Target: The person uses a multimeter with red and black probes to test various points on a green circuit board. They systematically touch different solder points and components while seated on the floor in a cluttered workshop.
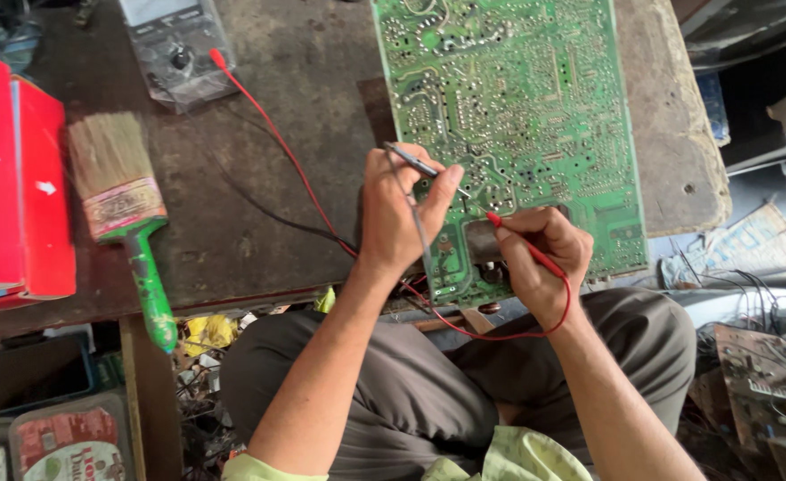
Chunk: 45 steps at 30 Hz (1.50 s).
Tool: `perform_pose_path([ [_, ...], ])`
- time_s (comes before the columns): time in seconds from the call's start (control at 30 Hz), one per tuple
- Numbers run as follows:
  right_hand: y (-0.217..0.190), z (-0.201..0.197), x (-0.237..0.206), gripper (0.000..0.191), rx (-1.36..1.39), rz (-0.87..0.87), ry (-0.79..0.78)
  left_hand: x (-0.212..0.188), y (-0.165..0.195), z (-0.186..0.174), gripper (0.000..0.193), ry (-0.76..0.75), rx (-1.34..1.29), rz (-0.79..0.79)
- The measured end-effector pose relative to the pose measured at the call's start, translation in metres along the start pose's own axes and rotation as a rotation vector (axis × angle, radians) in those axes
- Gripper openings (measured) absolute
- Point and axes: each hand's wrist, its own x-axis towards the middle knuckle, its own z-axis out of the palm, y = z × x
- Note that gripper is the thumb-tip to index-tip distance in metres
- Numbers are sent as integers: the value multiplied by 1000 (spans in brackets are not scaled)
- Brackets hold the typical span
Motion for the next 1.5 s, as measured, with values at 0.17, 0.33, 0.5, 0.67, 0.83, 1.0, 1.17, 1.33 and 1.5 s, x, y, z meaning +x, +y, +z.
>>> perform_pose_path([
  [0.17, 2, -1, -1, 11, 88, 23, 18, -1, -7, -4, 27, -37, -72, -80],
  [0.33, 1, -1, -1, 11, 107, 66, 11, 0, -9, -9, 27, -86, -85, -82],
  [0.5, 2, -1, -1, 11, 123, 62, 10, 0, -7, -8, 27, -108, -108, -102],
  [0.67, 3, -1, -2, 10, 106, 68, -1, -2, -6, -8, 26, -136, -124, -175],
  [0.83, 4, -2, -1, 10, 94, 53, -9, -4, -9, -6, 26, -79, -100, -55],
  [1.0, 5, -2, -1, 9, 83, 60, -13, -4, -11, -8, 24, -112, -100, -41],
  [1.17, 5, -2, 0, 8, 73, 72, -30, -2, -11, -11, 21, -138, -75, -17],
  [1.33, 6, -4, 4, 6, 73, 79, -85, -2, -9, -13, 20, -141, -103, -21],
  [1.5, 8, -5, 6, 7, 56, 93, -87, -1, -9, -14, 18, -134, -89, -11],
])
